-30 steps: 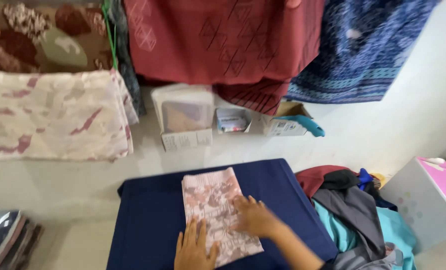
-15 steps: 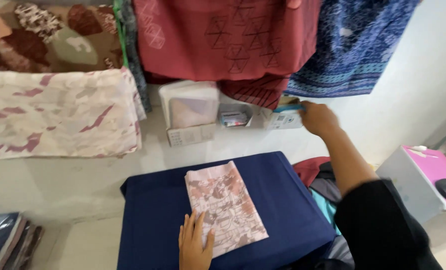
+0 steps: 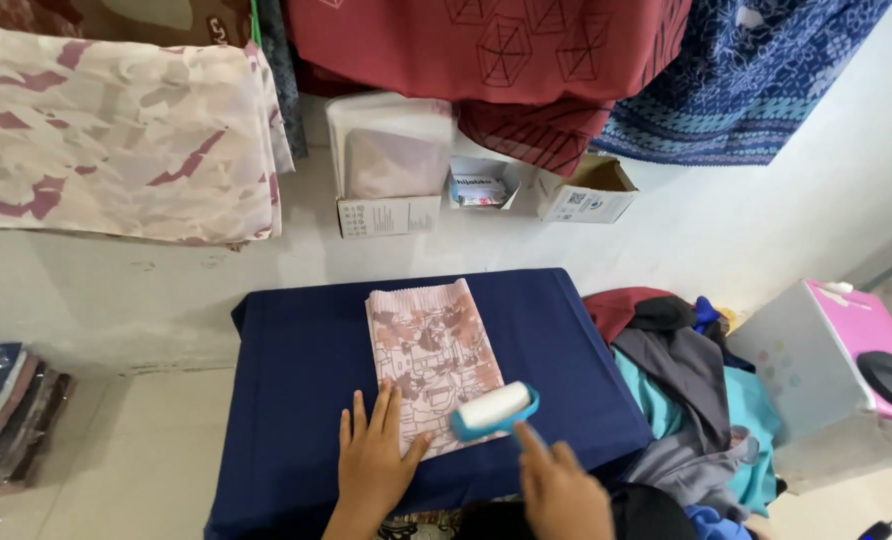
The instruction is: The person is cleaning a hijab with a lint roller, folding it, and then placing it into a plastic packaging bag.
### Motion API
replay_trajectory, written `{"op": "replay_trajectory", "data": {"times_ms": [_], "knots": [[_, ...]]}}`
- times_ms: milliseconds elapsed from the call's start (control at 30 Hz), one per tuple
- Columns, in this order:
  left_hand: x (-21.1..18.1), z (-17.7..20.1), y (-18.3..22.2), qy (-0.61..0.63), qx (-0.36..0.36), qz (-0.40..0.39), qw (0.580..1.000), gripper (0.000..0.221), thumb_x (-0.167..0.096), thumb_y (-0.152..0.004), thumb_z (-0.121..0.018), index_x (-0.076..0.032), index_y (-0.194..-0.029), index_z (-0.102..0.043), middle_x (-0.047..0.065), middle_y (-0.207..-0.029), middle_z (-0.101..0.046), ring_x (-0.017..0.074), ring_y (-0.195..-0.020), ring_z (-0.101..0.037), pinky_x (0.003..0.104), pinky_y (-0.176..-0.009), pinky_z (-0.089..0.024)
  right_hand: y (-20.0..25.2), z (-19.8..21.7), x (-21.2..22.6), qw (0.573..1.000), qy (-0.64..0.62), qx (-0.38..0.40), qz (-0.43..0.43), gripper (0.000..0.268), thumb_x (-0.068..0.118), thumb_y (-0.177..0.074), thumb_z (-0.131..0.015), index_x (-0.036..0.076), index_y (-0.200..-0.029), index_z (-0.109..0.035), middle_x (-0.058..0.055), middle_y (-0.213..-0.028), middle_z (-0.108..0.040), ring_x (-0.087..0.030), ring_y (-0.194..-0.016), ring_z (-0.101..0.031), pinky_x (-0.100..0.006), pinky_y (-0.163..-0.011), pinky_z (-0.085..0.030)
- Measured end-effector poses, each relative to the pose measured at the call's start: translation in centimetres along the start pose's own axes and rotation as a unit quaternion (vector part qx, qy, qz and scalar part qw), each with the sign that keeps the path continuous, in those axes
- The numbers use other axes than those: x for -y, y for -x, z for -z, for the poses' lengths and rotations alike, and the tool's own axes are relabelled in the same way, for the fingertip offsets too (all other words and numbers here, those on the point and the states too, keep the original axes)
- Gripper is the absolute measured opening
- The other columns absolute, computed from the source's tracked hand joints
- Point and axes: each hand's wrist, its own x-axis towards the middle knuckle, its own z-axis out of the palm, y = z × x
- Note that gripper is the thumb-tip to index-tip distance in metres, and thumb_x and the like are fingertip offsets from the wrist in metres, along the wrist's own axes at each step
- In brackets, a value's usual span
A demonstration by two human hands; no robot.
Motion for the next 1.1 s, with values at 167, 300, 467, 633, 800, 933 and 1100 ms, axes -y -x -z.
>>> {"op": "replay_trajectory", "data": {"times_ms": [167,300,467,633,800,933,1100], "knots": [[-0.1,-0.2,0.2,-0.005,-0.009,0.002,1.0,0.085,-0.069,-0.094,-0.047,-0.012,-0.155,-0.032,0.006,-0.168,-0.023,0.0454,-0.151,-0.016,0.06,-0.119,-0.013,-2.2,0.6,3.3,0.999,0.005,0.042,-0.004,0.055,0.032,-0.09,-0.061,0.039,-0.144,-0.05,-0.006,-0.081,-0.062,-0.031,-0.048,-0.068,-0.046,-0.046,-0.056],[-0.2,-0.5,0.3,-0.017,-0.052,-0.01,0.998,0.084,-0.069,-0.094,-0.05,-0.011,-0.153,-0.038,0.008,-0.167,-0.027,0.0465,-0.15,-0.02,0.06,-0.118,-0.016,-6.2,-0.3,5.5,0.999,-0.008,0.026,0.02,0.053,0.03,-0.091,-0.061,0.031,-0.143,-0.049,-0.011,-0.082,-0.065,-0.035,-0.054,-0.07,-0.049,-0.049,-0.057],[-0.4,-0.7,0.5,-0.017,-0.115,-0.024,0.993,0.084,-0.067,-0.089,-0.059,-0.009,-0.149,-0.045,0.009,-0.162,-0.038,0.0485,-0.146,-0.03,0.06,-0.116,-0.023,-11.8,-1.6,7.8,0.999,-0.027,0.018,0.034,0.047,0.026,-0.093,-0.057,0.025,-0.14,-0.052,-0.016,-0.081,-0.068,-0.038,-0.06,-0.072,-0.05,-0.054,-0.059],[0.0,-1.6,0.0,-0.037,-0.072,-0.013,0.997,0.089,-0.072,-0.091,-0.056,-0.01,-0.153,-0.037,0.008,-0.165,-0.03,0.0479,-0.147,-0.025,0.06,-0.116,-0.02,-16.7,-2.7,9.1,0.998,-0.042,0.01,0.054,0.042,0.023,-0.093,-0.055,0.018,-0.135,-0.059,-0.019,-0.083,-0.071,-0.041,-0.065,-0.073,-0.051,-0.058,-0.06],[0.3,-2.2,-0.4,-0.039,-0.043,-0.009,0.998,0.09,-0.075,-0.093,-0.051,-0.013,-0.155,-0.033,0.009,-0.165,-0.027,0.0502,-0.147,-0.021,0.062,-0.116,-0.017,-20.3,-4.1,10.2,0.996,-0.042,0.041,0.059,0.043,0.025,-0.095,-0.057,0.016,-0.137,-0.057,-0.021,-0.089,-0.073,-0.041,-0.073,-0.074,-0.051,-0.065,-0.06],[0.5,-2.9,-0.5,-0.045,-0.05,-0.006,0.998,0.09,-0.075,-0.092,-0.052,-0.014,-0.155,-0.033,0.008,-0.165,-0.028,0.0499,-0.148,-0.02,0.063,-0.116,-0.016,-22.1,-4.8,10.4,0.995,-0.064,0.05,0.065,0.048,0.022,-0.095,-0.052,0.014,-0.142,-0.056,-0.022,-0.092,-0.073,-0.04,-0.075,-0.073,-0.049,-0.069,-0.06],[-2.2,1.7,-0.7,0.027,-0.146,-0.175,0.973,0.056,-0.042,-0.094,-0.06,-0.016,-0.144,-0.054,0.011,-0.151,-0.048,0.0454,-0.139,-0.037,0.066,-0.112,-0.023,-21.8,-4.2,10.0,0.993,-0.065,0.067,0.069,0.044,0.023,-0.097,-0.053,0.018,-0.141,-0.055,-0.021,-0.094,-0.073,-0.041,-0.081,-0.074,-0.051,-0.073,-0.06]]}}
